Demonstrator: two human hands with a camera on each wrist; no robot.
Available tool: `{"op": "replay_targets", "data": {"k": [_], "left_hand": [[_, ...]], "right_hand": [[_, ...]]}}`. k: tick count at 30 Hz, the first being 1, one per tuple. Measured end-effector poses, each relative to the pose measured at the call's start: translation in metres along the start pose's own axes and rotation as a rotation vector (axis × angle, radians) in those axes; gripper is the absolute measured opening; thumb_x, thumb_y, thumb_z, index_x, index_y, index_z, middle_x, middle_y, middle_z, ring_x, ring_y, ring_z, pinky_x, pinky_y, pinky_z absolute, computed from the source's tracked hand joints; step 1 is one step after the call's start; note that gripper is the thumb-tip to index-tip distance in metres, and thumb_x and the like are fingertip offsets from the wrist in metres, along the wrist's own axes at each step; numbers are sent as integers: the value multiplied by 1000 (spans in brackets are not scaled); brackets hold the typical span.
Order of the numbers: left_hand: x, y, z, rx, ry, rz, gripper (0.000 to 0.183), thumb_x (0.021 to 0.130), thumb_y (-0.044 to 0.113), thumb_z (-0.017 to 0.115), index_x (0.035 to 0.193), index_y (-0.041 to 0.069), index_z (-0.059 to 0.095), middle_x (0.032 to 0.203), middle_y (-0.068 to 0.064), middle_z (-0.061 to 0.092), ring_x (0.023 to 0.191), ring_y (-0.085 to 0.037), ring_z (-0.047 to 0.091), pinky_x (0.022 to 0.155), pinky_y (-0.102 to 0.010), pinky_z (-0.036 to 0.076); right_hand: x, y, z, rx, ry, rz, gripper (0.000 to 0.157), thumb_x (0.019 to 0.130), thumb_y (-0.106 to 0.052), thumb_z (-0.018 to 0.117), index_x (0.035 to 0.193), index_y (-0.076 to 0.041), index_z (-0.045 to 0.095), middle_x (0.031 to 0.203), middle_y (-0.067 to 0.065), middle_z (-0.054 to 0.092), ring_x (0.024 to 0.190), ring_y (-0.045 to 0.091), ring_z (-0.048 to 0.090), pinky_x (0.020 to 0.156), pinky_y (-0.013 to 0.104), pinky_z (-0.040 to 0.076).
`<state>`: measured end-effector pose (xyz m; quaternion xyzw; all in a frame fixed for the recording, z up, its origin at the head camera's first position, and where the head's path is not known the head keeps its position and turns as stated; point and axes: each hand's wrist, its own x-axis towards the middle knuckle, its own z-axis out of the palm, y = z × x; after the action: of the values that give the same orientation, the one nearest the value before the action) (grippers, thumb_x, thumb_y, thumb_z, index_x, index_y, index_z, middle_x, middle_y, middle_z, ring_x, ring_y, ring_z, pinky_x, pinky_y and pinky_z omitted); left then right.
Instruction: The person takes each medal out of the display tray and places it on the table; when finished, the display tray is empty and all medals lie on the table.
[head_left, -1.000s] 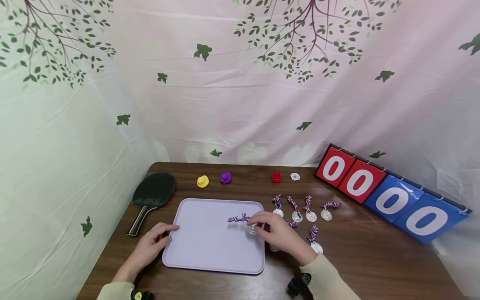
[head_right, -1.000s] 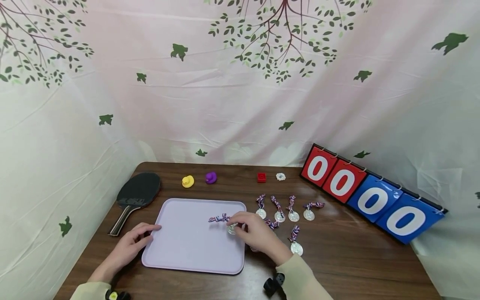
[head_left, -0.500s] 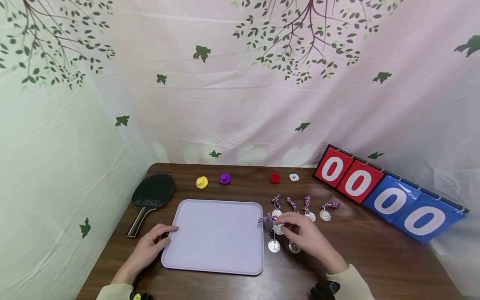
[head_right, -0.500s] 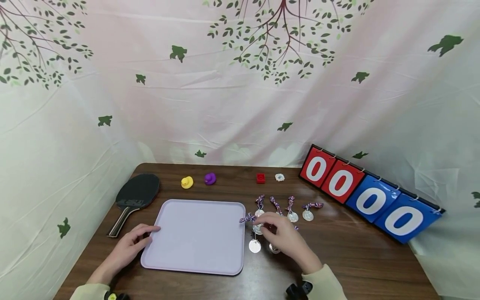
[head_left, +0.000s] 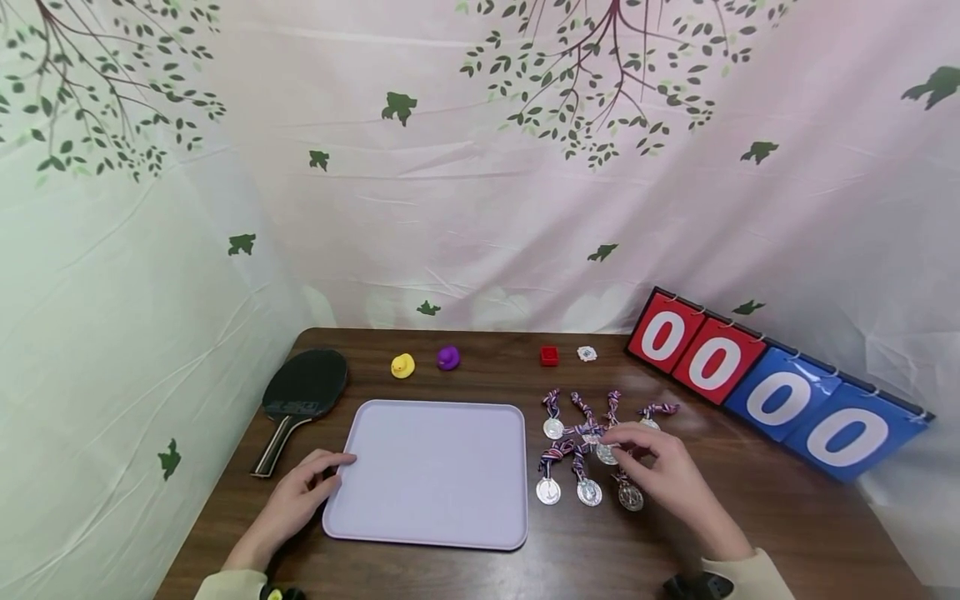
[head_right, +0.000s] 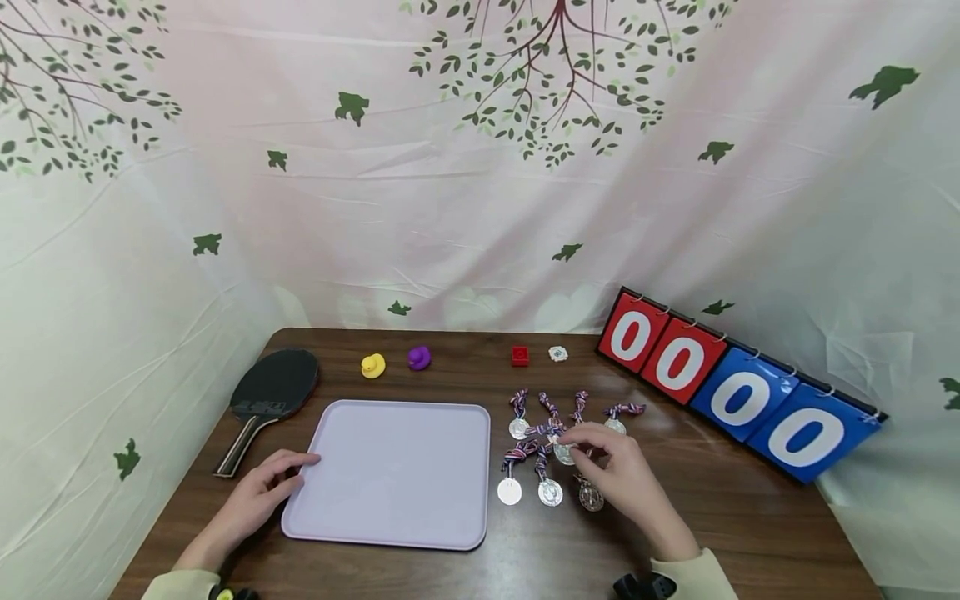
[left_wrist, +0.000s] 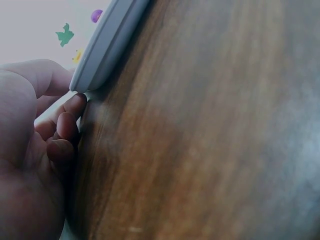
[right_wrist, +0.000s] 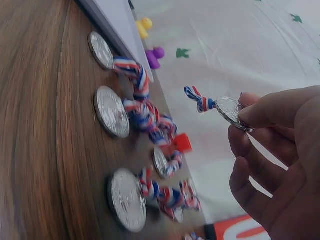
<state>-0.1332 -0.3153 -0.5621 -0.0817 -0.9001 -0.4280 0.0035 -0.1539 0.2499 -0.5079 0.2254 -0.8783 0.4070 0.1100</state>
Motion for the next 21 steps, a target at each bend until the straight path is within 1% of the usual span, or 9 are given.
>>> {"op": "replay_targets", "data": {"k": [1, 3, 6, 9, 12, 14, 17, 21], "left_hand": [[0, 0, 0, -3, 0, -1, 27, 92, 16, 64, 116, 28, 67, 103, 6, 60, 74, -11, 49, 65, -24, 40], [0, 0, 0, -2, -2, 25, 27, 92, 16, 63, 117, 26, 66, 104, 4, 60, 74, -11, 48, 64, -25, 40], [0, -1, 0, -2, -5, 44, 26, 92, 16, 63, 117, 24, 66, 105, 3, 60, 74, -11, 48, 64, -24, 40], [0, 0, 0, 3, -3, 41, 26, 92, 16, 63, 117, 23, 66, 106, 2, 60, 74, -10, 49, 64, -24, 39], [0, 4, -1, 4, -1, 23, 27, 92, 14, 63, 117, 22, 66, 106, 2, 60, 75, -10, 49, 64, -24, 40], [0, 9, -2, 0, 0, 15, 27, 92, 10, 63, 117, 20, 67, 106, -1, 60, 75, -11, 49, 64, -24, 40], [-2, 23, -5, -17, -5, 5, 28, 91, 6, 62, 116, 16, 67, 105, -4, 61, 75, -13, 49, 65, -25, 40], [-4, 38, -9, -23, -27, -3, 27, 91, 5, 62, 116, 13, 67, 106, -7, 61, 75, -15, 49, 65, -25, 40]], "right_hand": [[-2, 2, -3, -9, 8, 13, 25, 84, -7, 72, 103, -24, 71, 105, -11, 66, 90, 5, 61, 66, 27, 51], [-6, 5, -8, -26, 20, 36, 25, 84, -8, 72, 103, -25, 71, 103, -11, 66, 89, 5, 60, 67, 26, 51], [-14, 9, -16, -49, 34, 95, 25, 83, -11, 73, 102, -27, 70, 102, -12, 65, 87, 4, 60, 67, 24, 50], [-22, 13, -23, -60, 43, 147, 23, 84, -13, 74, 101, -27, 70, 103, -13, 65, 89, 4, 59, 69, 24, 50], [-32, 20, -30, -79, 47, 187, 22, 84, -14, 73, 102, -27, 70, 103, -13, 64, 89, 4, 59, 69, 23, 50], [-38, 24, -33, -98, 50, 205, 22, 84, -15, 74, 102, -27, 70, 102, -12, 65, 88, 4, 59, 69, 22, 50], [-48, 31, -38, -125, 53, 224, 22, 84, -15, 74, 101, -28, 69, 101, -10, 65, 89, 4, 59, 71, 20, 49], [-60, 38, -45, -170, 36, 275, 20, 84, -16, 73, 100, -27, 69, 100, -8, 66, 90, 4, 58, 74, 18, 48]]}}
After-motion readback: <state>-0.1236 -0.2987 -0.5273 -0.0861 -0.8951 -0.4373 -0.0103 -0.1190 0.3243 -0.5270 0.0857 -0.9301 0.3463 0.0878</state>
